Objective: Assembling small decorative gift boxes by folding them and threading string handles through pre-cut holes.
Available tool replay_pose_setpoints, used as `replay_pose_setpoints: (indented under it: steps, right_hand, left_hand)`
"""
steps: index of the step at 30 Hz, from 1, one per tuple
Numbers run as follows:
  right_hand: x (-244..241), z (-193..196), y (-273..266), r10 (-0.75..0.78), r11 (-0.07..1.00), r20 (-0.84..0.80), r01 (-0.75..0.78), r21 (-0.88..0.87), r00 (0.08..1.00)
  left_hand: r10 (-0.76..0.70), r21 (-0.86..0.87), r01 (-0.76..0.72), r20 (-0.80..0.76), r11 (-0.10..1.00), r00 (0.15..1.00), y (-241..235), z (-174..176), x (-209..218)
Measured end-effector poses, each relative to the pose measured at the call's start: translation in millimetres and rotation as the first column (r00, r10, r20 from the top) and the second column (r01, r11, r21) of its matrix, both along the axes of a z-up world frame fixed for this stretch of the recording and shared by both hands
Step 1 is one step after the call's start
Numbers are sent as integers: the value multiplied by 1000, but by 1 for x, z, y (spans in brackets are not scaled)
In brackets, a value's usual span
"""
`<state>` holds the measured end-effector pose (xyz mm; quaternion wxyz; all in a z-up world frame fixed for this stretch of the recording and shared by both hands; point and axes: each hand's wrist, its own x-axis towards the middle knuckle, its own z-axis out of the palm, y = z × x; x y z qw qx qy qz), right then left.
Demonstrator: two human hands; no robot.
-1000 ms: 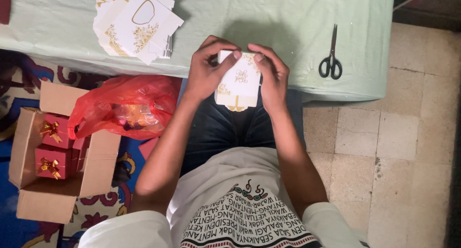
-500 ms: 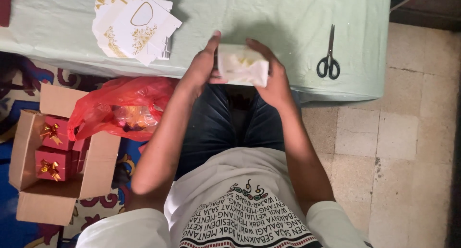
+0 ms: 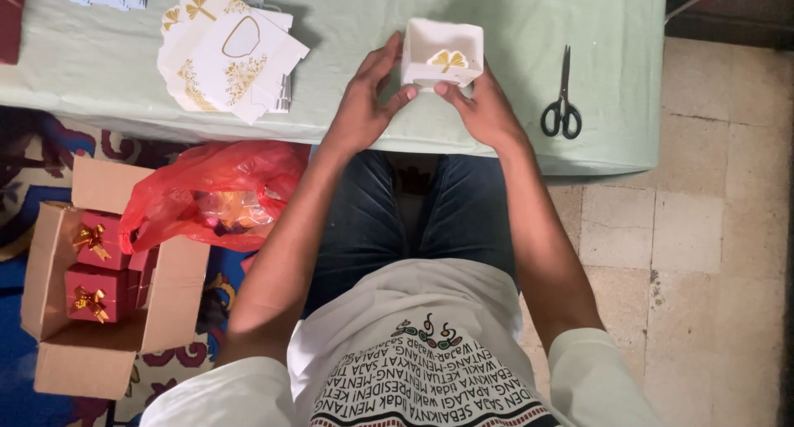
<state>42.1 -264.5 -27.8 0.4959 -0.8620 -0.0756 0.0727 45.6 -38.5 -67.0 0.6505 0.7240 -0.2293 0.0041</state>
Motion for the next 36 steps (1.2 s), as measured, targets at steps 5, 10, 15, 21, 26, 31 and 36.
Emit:
replay_pose_setpoints:
  steps: [5, 10, 15, 21, 26, 31, 36]
  right_hand:
    - [14, -33, -5, 147, 937, 172, -193, 292, 974]
    - [21, -34, 1, -15, 918, 146, -44, 393, 989]
    - [1, 12, 9, -124, 925, -59, 137, 353, 991]
    - [16, -43, -16, -128, 833, 122, 40, 552, 984]
    - [7, -40, -1, -316, 837, 262, 138, 529, 912]
    - [2, -44, 3, -443, 869, 446, 248, 429, 778]
    - [2, -45, 7, -533, 741, 285, 277, 612, 796]
  left_hand:
    - [60, 42, -64, 95, 997, 994, -15, -8, 15]
    - [34, -29, -32, 76, 999, 997, -28, -5, 25]
    - [145, 65, -143, -30, 988, 989, -42, 4, 31]
    - [-51, -231, 27, -100, 972, 994, -38, -17, 39]
    - [10, -238, -39, -122, 970, 993, -38, -11, 36]
    - [140, -251, -171, -139, 953, 980, -47, -5, 21]
    - [326, -18, -325, 63, 945, 943, -53, 5, 12]
